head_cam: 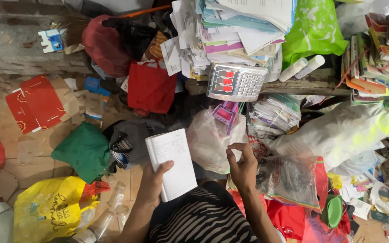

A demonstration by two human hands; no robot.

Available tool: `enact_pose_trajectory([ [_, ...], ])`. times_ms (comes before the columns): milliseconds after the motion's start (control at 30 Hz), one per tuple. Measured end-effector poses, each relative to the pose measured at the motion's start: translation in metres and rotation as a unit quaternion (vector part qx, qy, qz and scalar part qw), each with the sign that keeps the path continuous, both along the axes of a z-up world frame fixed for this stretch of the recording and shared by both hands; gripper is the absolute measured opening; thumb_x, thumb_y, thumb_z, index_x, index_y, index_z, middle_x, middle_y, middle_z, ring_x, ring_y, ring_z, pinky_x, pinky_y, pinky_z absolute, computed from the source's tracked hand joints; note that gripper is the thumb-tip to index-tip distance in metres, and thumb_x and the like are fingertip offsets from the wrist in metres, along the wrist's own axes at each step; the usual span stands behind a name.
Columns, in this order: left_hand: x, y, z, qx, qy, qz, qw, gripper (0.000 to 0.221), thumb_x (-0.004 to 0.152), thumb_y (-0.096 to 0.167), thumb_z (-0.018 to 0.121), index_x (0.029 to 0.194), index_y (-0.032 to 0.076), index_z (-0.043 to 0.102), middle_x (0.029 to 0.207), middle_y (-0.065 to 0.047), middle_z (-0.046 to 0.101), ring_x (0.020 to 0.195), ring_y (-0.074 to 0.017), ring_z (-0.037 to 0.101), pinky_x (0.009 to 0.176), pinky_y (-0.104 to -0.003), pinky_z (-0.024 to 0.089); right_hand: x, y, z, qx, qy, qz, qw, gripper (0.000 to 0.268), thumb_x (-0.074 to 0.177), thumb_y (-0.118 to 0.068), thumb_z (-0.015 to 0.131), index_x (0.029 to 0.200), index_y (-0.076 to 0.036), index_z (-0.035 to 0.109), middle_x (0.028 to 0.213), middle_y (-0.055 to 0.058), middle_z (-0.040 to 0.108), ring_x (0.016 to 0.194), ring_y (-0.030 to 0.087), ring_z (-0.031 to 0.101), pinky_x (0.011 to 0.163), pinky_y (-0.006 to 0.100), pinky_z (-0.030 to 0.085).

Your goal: Inspecting, weighing, and recording various recyclable items in a notebook.

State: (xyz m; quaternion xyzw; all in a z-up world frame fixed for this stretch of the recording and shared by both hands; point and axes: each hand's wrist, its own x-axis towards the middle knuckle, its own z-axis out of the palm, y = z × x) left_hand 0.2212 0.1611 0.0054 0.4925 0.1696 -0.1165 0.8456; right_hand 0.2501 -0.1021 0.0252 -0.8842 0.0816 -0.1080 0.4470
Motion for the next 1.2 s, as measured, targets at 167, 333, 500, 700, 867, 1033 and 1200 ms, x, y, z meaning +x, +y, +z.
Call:
enact_pose_trajectory([
  [167,0.001,-0.005,0.009,0.005,-0.018,-0.018,1.0,0.057,0.085,0.027,0.07,0.127,-0.011,0.058,0.108,-0.021,0.07,0.097,-0.0253,0.072,0.082,-0.036,0.059,0.005,0.023,0.016,0.129,0.127,0.057,0.982,0.02,0.092,-0.012,0.069,0.109,-0.001,0.071,0.099,0.011,0.077,0.085,0.02,0.069,0.076,0.033,0.054],
  [333,-0.008,-0.006,0.003,-0.009,-0.003,-0.036,0.999,0.064,0.082,0.031,0.068,0.13,-0.009,0.053,0.105,-0.024,0.069,0.093,-0.0297,0.074,0.075,-0.039,0.063,0.0,0.05,0.007,0.253,0.332,0.17,0.893,0.031,0.096,-0.015,0.058,0.123,-0.001,0.067,0.107,0.011,0.077,0.094,0.018,0.073,0.085,0.03,0.059],
  [500,-0.023,0.001,0.005,-0.042,0.025,-0.021,0.999,0.062,0.083,0.03,0.068,0.127,-0.01,0.054,0.104,-0.023,0.069,0.088,-0.0283,0.074,0.071,-0.037,0.063,-0.018,0.047,-0.05,0.464,0.408,0.214,0.757,0.039,0.102,-0.015,0.057,0.127,0.014,0.064,0.113,0.018,0.074,0.098,0.021,0.069,0.087,0.031,0.055],
  [700,-0.038,0.001,0.007,-0.048,0.028,-0.009,0.998,0.058,0.084,0.028,0.07,0.127,-0.009,0.057,0.108,-0.021,0.069,0.095,-0.0258,0.07,0.079,-0.037,0.059,-0.025,0.05,-0.057,0.456,0.414,0.261,0.743,0.035,0.096,-0.01,0.064,0.123,0.012,0.064,0.109,0.017,0.074,0.093,0.022,0.069,0.081,0.032,0.056],
  [867,-0.047,0.005,-0.006,-0.013,0.013,0.023,1.0,0.059,0.084,0.03,0.071,0.129,-0.007,0.057,0.11,-0.021,0.07,0.099,-0.0254,0.072,0.083,-0.036,0.06,-0.022,0.048,-0.05,0.491,0.404,0.159,0.755,0.025,0.094,-0.013,0.064,0.113,0.003,0.065,0.096,0.01,0.071,0.083,0.019,0.067,0.075,0.031,0.054],
  [1033,-0.056,0.009,-0.007,-0.012,0.016,0.051,0.998,0.061,0.084,0.031,0.071,0.13,-0.007,0.055,0.11,-0.022,0.069,0.1,-0.0259,0.071,0.083,-0.036,0.059,-0.023,0.019,-0.095,0.57,0.321,0.055,0.755,0.017,0.095,-0.015,0.065,0.103,-0.001,0.065,0.082,0.003,0.061,0.074,0.015,0.057,0.071,0.029,0.046],
  [1200,-0.059,0.003,-0.009,-0.003,0.029,0.035,0.999,0.064,0.085,0.035,0.067,0.129,-0.01,0.054,0.105,-0.025,0.069,0.094,-0.0303,0.073,0.076,-0.039,0.061,-0.023,-0.003,-0.113,0.703,0.185,0.002,0.687,0.014,0.101,-0.014,0.068,0.094,-0.007,0.058,0.074,0.0,0.051,0.069,0.014,0.048,0.064,0.031,0.038],
])
